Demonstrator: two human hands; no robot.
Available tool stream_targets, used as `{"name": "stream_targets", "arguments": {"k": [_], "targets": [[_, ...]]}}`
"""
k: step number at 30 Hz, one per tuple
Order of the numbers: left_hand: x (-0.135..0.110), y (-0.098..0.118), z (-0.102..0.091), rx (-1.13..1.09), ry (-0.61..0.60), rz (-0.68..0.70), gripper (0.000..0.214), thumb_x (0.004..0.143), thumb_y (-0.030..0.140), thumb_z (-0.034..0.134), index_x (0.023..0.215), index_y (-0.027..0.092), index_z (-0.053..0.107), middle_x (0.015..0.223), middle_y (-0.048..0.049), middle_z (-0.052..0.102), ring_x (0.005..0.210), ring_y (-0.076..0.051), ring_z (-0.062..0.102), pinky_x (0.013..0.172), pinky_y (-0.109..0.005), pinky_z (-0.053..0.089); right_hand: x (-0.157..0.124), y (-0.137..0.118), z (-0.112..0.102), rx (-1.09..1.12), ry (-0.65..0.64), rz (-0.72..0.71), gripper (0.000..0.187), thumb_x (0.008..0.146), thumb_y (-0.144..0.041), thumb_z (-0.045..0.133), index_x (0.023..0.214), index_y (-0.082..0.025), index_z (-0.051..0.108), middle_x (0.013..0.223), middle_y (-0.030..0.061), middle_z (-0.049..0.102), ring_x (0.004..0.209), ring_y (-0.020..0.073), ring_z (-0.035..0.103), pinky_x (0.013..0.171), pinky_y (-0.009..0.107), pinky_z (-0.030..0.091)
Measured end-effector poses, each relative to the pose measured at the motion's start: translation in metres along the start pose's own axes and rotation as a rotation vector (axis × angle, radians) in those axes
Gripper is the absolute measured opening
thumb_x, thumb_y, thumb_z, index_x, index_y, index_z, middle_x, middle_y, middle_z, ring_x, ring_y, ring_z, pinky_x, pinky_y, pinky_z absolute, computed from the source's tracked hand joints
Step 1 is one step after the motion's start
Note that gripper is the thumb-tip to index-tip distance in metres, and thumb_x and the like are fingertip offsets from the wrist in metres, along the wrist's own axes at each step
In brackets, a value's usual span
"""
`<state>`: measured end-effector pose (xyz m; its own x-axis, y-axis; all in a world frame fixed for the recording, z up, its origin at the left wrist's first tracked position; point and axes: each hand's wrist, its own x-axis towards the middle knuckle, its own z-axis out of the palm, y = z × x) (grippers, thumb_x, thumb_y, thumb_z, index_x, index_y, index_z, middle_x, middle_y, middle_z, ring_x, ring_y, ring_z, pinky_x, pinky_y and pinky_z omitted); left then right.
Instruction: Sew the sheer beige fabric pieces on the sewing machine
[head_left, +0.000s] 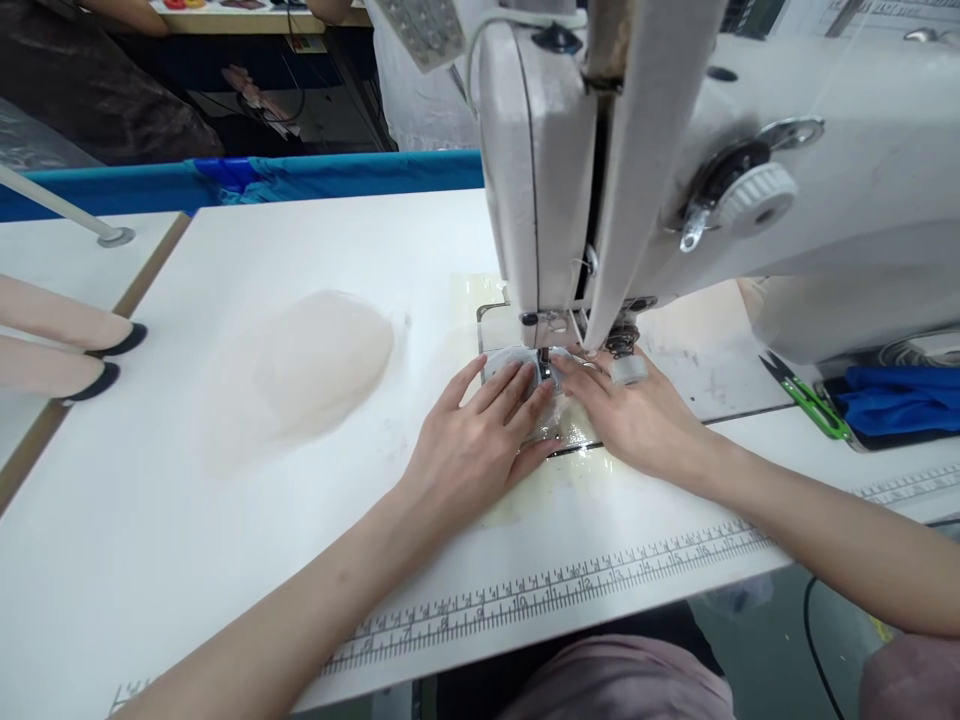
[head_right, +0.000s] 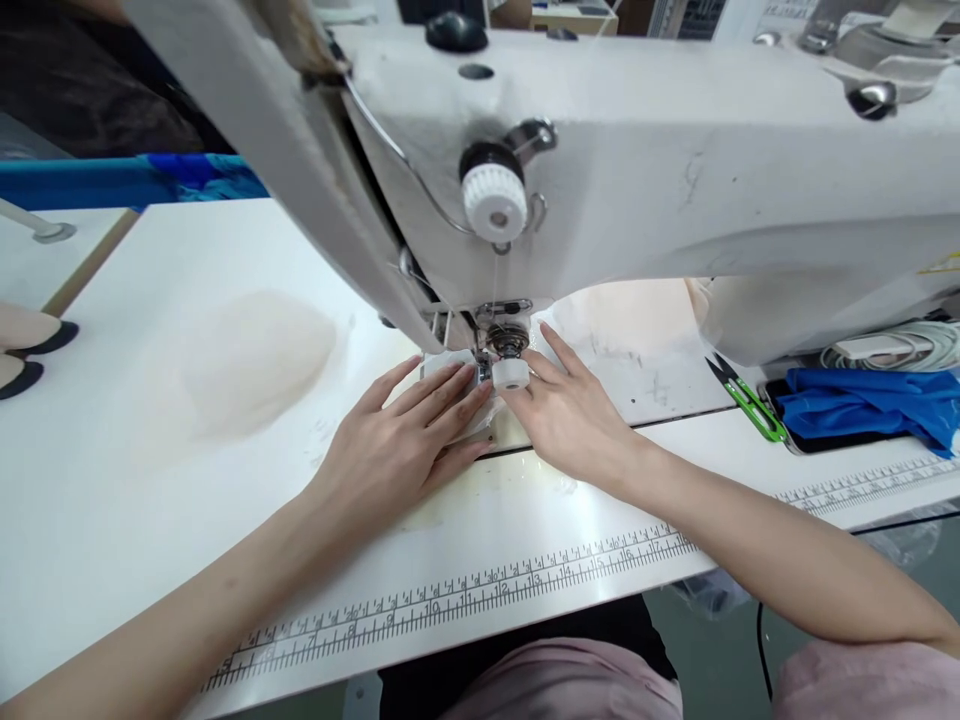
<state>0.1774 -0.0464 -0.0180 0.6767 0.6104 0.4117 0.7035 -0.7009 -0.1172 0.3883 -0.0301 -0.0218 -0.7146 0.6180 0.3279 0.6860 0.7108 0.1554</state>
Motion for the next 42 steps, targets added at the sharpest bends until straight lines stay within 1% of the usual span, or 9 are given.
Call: {"name": "stream_targets", "arguments": {"k": [5,11,14,17,21,29,33,36,42], "targets": [[-0.004,0.0,-0.001,-0.008,0.074,0.045,0.035,0.093,0.031,0.054,0.12,0.01,0.061,0.119,-0.0111,0.067,0.113,-0.025,0.062,0.105,-0.049,0.045,-0.001,0.002,0.0,0.084,0.11,-0.046,0.038,0.088,-0.002,0.041,0.121,-0.009,0.059,0.119,0.0102,0.067,0.113,0.0214,0.058,0.109,0.048,0.038],[-0.006,0.006,-0.006,0.01,0.087,0.098,0.025,0.089,0.017,0.058,0.112,0.009,0.066,0.113,-0.0105,0.07,0.105,-0.023,0.067,0.102,-0.044,0.049,-0.004,-0.001,-0.003,0.164,0.176,-0.136,0.033,0.092,-0.003,0.039,0.105,-0.012,0.068,0.108,0.0066,0.071,0.098,0.0177,0.063,0.1,0.041,0.049],[-0.006,0.009,-0.008,0.026,0.085,0.116,0.024,0.088,0.014,0.058,0.11,0.008,0.066,0.111,-0.0118,0.07,0.103,-0.024,0.067,0.101,-0.044,0.051,-0.005,-0.001,-0.006,0.129,0.19,-0.126,0.034,0.092,-0.002,0.039,0.102,-0.014,0.069,0.106,0.0023,0.072,0.09,0.0155,0.064,0.103,0.04,0.048],[-0.006,0.01,-0.009,0.033,0.077,0.123,0.025,0.088,0.013,0.059,0.111,0.007,0.066,0.111,-0.0123,0.07,0.103,-0.024,0.067,0.099,-0.045,0.052,-0.007,-0.001,-0.007,0.125,0.2,-0.133,0.031,0.093,-0.005,0.042,0.1,-0.016,0.069,0.106,0.0001,0.073,0.094,0.0161,0.064,0.104,0.038,0.047],[-0.006,0.009,-0.009,0.033,0.07,0.125,0.025,0.088,0.014,0.059,0.111,0.007,0.066,0.112,-0.0124,0.07,0.105,-0.024,0.067,0.101,-0.045,0.051,-0.008,0.0,-0.004,0.151,0.199,-0.133,0.025,0.092,-0.007,0.047,0.103,-0.012,0.069,0.108,0.0031,0.072,0.1,0.0177,0.063,0.106,0.039,0.045],[-0.006,0.008,-0.009,0.005,0.039,0.123,0.029,0.087,0.013,0.058,0.115,0.007,0.064,0.115,-0.0144,0.068,0.108,-0.026,0.065,0.102,-0.047,0.05,-0.008,0.0,-0.004,0.153,0.193,-0.129,0.026,0.092,-0.005,0.046,0.103,-0.012,0.069,0.108,0.0044,0.072,0.102,0.0186,0.063,0.104,0.04,0.047],[-0.005,0.006,-0.006,-0.029,0.043,0.109,0.029,0.089,0.014,0.055,0.116,0.01,0.063,0.117,-0.0129,0.067,0.109,-0.026,0.064,0.104,-0.048,0.048,-0.006,0.0,-0.004,0.144,0.186,-0.114,0.03,0.092,-0.003,0.042,0.103,-0.013,0.069,0.105,0.0044,0.073,0.094,0.017,0.065,0.104,0.04,0.046],[-0.004,0.004,-0.003,-0.035,0.039,0.089,0.028,0.09,0.014,0.053,0.117,0.013,0.063,0.118,-0.0109,0.067,0.11,-0.025,0.064,0.105,-0.048,0.047,-0.005,0.001,-0.006,0.112,0.191,-0.111,0.032,0.092,-0.001,0.041,0.103,-0.01,0.07,0.1,0.0064,0.074,0.088,0.0167,0.066,0.104,0.038,0.046],[-0.003,0.002,-0.003,0.041,0.048,0.086,0.028,0.091,0.015,0.053,0.116,0.008,0.063,0.116,-0.0134,0.067,0.109,-0.025,0.065,0.103,-0.049,0.049,-0.002,0.001,-0.008,0.06,0.151,-0.101,0.035,0.09,0.0,0.039,0.102,-0.01,0.07,0.098,0.0063,0.074,0.09,0.018,0.066,0.104,0.038,0.047]]}}
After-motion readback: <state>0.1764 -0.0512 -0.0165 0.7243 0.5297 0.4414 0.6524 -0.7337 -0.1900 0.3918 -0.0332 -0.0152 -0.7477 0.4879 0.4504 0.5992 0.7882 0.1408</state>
